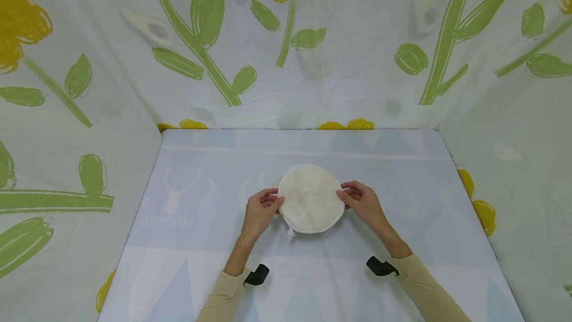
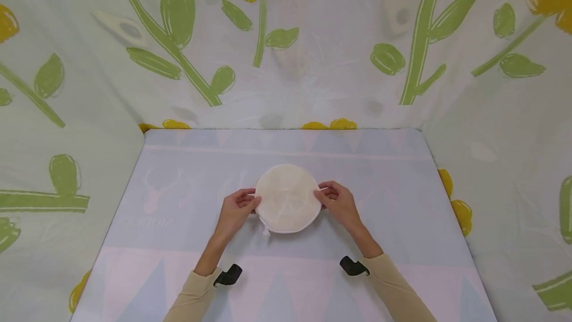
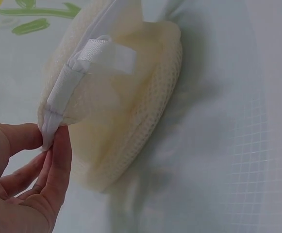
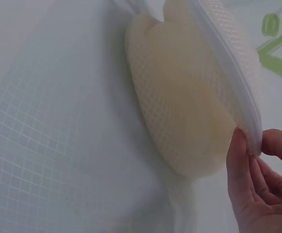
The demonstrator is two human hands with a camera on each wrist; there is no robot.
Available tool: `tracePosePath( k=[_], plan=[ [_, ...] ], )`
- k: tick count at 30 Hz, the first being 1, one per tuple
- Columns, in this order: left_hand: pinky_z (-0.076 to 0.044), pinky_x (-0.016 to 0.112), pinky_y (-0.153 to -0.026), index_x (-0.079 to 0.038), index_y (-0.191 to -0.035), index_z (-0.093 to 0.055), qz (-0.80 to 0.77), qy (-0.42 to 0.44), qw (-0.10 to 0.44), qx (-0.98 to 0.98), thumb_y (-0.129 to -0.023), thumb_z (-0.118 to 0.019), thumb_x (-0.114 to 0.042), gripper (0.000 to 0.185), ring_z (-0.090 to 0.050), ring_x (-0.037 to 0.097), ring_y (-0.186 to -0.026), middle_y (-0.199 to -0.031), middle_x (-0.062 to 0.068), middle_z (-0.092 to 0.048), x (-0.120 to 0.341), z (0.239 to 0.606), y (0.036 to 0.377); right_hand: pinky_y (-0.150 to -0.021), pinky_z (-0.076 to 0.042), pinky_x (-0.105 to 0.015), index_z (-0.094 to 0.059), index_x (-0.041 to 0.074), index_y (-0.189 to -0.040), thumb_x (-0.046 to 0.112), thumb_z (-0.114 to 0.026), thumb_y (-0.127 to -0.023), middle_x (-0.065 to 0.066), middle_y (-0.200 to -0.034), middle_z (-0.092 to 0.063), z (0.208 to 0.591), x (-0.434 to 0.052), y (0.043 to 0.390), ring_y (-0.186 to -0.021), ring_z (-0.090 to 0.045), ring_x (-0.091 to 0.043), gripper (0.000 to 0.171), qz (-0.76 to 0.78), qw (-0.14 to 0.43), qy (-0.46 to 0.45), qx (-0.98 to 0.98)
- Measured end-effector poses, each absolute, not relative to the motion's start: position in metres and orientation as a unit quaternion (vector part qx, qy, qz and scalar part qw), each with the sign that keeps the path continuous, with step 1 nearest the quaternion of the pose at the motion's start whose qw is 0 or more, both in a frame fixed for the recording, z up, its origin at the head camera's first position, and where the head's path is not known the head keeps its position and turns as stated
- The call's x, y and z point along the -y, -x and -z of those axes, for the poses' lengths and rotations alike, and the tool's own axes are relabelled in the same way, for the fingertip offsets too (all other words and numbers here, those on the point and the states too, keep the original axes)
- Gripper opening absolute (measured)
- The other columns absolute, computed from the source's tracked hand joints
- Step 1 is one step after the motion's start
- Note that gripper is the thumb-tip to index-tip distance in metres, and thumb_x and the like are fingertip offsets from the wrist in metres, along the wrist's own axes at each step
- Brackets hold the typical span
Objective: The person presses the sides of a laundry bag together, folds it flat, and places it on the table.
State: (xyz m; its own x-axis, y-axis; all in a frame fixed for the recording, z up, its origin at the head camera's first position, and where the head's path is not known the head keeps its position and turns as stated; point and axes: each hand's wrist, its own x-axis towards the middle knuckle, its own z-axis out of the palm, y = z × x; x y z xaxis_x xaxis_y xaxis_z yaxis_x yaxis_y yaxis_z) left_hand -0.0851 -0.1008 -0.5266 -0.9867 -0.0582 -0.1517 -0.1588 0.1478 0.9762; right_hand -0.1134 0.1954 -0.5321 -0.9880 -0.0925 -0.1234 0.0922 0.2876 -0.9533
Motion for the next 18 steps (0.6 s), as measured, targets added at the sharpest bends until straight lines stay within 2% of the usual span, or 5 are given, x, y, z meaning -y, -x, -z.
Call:
tracePosePath(
  k=[8, 12, 16, 18],
  plan=[
    [-0.062, 0.043, -0.070, 0.004, -0.120, -0.069, -0.648, 0.074, 0.037, -0.757, -0.094, -0.076, -0.009, 0.030, -0.066, 0.014, -0.077, -0.094, 0.016, -0.070, 0.101, 0.535, 0.084, -0.066, -0.061, -0.033, -0.067, -0.006, -0.119, 0.015, -0.076, -0.096, -0.015, -0.096, -0.072, 0.539, -0.193, 0.114, -0.071, -0.067, -0.008, 0.033, 0.577, 0.083, -0.017, -0.813],
    [-0.062, 0.041, -0.069, 0.004, -0.119, -0.069, -0.648, 0.076, 0.032, -0.757, -0.093, -0.077, -0.009, 0.030, -0.067, 0.016, -0.076, -0.093, 0.016, -0.070, 0.101, 0.540, 0.084, -0.067, -0.061, -0.036, -0.067, -0.008, -0.116, 0.010, -0.074, -0.096, -0.016, -0.094, -0.072, 0.529, -0.188, 0.112, -0.070, -0.067, -0.008, 0.028, 0.564, 0.083, -0.014, -0.822],
    [-0.062, 0.037, -0.068, 0.003, -0.118, -0.069, -0.647, 0.077, 0.027, -0.758, -0.092, -0.078, -0.009, 0.030, -0.067, 0.017, -0.074, -0.090, 0.015, -0.070, 0.099, 0.543, 0.084, -0.066, -0.061, -0.035, -0.065, -0.012, -0.114, 0.004, -0.072, -0.096, -0.023, -0.094, -0.071, 0.512, -0.183, 0.107, -0.070, -0.067, -0.012, 0.025, 0.553, 0.079, 0.005, -0.829],
    [-0.062, 0.038, -0.067, 0.004, -0.119, -0.069, -0.644, 0.075, 0.024, -0.761, -0.092, -0.078, -0.010, 0.031, -0.068, 0.020, -0.075, -0.090, 0.015, -0.070, 0.099, 0.545, 0.084, -0.065, -0.060, -0.031, -0.065, -0.011, -0.114, 0.008, -0.073, -0.097, -0.021, -0.094, -0.072, 0.520, -0.185, 0.108, -0.071, -0.067, -0.010, 0.027, 0.550, 0.074, 0.010, -0.832]
  ],
)
